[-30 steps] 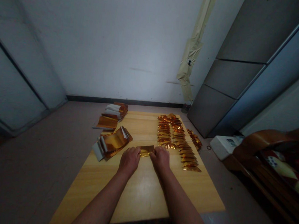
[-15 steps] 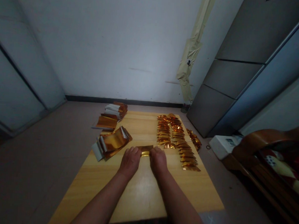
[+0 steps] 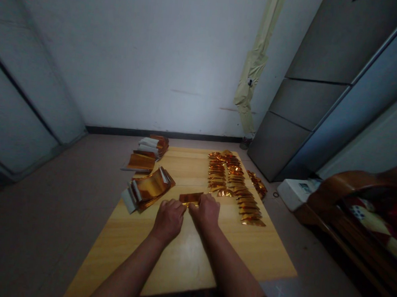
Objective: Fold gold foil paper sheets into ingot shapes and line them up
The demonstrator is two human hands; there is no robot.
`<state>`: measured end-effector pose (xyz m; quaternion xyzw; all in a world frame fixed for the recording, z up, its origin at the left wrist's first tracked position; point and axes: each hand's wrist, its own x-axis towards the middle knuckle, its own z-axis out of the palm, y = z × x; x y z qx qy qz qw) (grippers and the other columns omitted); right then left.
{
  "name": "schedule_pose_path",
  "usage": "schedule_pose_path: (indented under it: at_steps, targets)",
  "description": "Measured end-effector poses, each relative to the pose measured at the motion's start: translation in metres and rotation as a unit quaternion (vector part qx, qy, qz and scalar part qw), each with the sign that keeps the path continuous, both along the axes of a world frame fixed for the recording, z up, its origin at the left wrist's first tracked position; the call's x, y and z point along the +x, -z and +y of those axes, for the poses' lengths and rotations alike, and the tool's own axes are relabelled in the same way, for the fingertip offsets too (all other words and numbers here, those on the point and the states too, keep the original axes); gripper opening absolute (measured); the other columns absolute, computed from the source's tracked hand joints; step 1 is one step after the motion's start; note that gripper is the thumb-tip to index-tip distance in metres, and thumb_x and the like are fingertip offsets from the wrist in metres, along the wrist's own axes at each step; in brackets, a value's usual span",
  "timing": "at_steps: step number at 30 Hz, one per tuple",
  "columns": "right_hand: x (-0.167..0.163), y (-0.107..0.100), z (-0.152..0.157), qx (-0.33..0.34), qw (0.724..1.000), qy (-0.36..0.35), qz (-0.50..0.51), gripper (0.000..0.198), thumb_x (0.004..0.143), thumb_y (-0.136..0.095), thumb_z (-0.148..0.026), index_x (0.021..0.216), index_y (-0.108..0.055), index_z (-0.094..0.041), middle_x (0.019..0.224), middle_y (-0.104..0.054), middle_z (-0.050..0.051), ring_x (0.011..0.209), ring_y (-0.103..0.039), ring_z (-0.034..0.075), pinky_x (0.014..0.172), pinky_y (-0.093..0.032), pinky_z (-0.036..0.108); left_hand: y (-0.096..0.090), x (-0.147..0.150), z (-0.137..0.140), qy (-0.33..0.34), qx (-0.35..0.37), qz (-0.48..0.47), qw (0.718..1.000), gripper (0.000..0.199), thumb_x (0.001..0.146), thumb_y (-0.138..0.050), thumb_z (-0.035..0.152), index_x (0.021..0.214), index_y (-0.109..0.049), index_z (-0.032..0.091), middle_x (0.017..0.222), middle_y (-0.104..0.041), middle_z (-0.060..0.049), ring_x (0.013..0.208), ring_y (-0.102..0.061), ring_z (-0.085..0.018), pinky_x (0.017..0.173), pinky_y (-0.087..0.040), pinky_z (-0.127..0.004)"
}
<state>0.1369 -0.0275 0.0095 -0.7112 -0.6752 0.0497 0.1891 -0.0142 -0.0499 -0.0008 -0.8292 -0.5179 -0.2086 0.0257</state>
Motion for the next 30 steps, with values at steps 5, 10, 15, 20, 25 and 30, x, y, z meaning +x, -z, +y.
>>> schedule_pose_path:
  at_steps: [5,10,15,20,25,30]
  targets:
    - [-0.003,-0.001,0.0,-0.018,1.0,0.014,-0.012,0.03,0.077,-0.063,-0.042,0.093,-0.062,-0.018,0.096,-0.064,0.009,0.091,-0.057,0.024,0.075,-0.033,0.033,0.0,0.001,0.0,-0.014,0.003,0.012,1.0,0.019,0.088,-0.047,0.016,0.083,-0.066,0.02,0.083,-0.064,-0.006,0.085,-0.053,-0.022,0.074,-0.031,-0.038]
    - [0.004,-0.001,0.001,-0.019,1.0,-0.001,0.021,0.017,0.079,-0.061,-0.033,0.088,-0.061,-0.019,0.093,-0.063,0.006,0.089,-0.056,0.021,0.07,-0.03,0.029,-0.003,0.001,-0.001,-0.023,-0.014,0.015,1.0,0.018,0.086,-0.049,0.016,0.085,-0.066,0.021,0.085,-0.064,-0.006,0.087,-0.053,-0.023,0.076,-0.031,-0.038]
    - [0.012,-0.001,0.003,-0.023,0.997,-0.009,0.067,0.003,0.079,-0.057,-0.02,0.08,-0.06,-0.019,0.087,-0.062,0.003,0.084,-0.054,0.017,0.068,-0.026,0.027,-0.006,0.002,-0.001,-0.024,-0.026,0.007,0.999,0.018,0.086,-0.05,0.016,0.087,-0.067,0.022,0.087,-0.064,-0.006,0.088,-0.053,-0.023,0.076,-0.032,-0.038]
    - [0.015,0.001,0.002,-0.02,0.994,-0.018,0.102,0.012,0.077,-0.052,-0.01,0.077,-0.06,-0.019,0.084,-0.06,0.001,0.081,-0.053,0.015,0.067,-0.024,0.026,-0.005,0.001,-0.001,-0.018,-0.03,0.004,0.999,0.018,0.083,-0.053,0.014,0.089,-0.067,0.022,0.089,-0.065,-0.006,0.09,-0.053,-0.023,0.077,-0.033,-0.038]
    - [0.016,0.001,0.001,-0.005,0.993,-0.017,0.116,0.017,0.074,-0.05,-0.006,0.074,-0.06,-0.019,0.081,-0.059,0.001,0.078,-0.052,0.014,0.066,-0.024,0.026,-0.005,-0.001,-0.002,-0.011,-0.019,-0.001,1.0,0.02,0.083,-0.053,0.014,0.093,-0.068,0.022,0.1,-0.067,-0.007,0.096,-0.053,-0.024,0.078,-0.034,-0.039]
    - [0.016,-0.002,0.001,-0.005,0.994,-0.008,0.105,0.017,0.074,-0.051,-0.006,0.071,-0.06,-0.019,0.077,-0.058,-0.001,0.073,-0.051,0.013,0.064,-0.023,0.025,-0.006,0.0,-0.003,-0.015,-0.019,0.0,1.0,0.019,0.085,-0.053,0.015,0.092,-0.069,0.023,0.099,-0.069,-0.006,0.096,-0.054,-0.024,0.077,-0.034,-0.04]
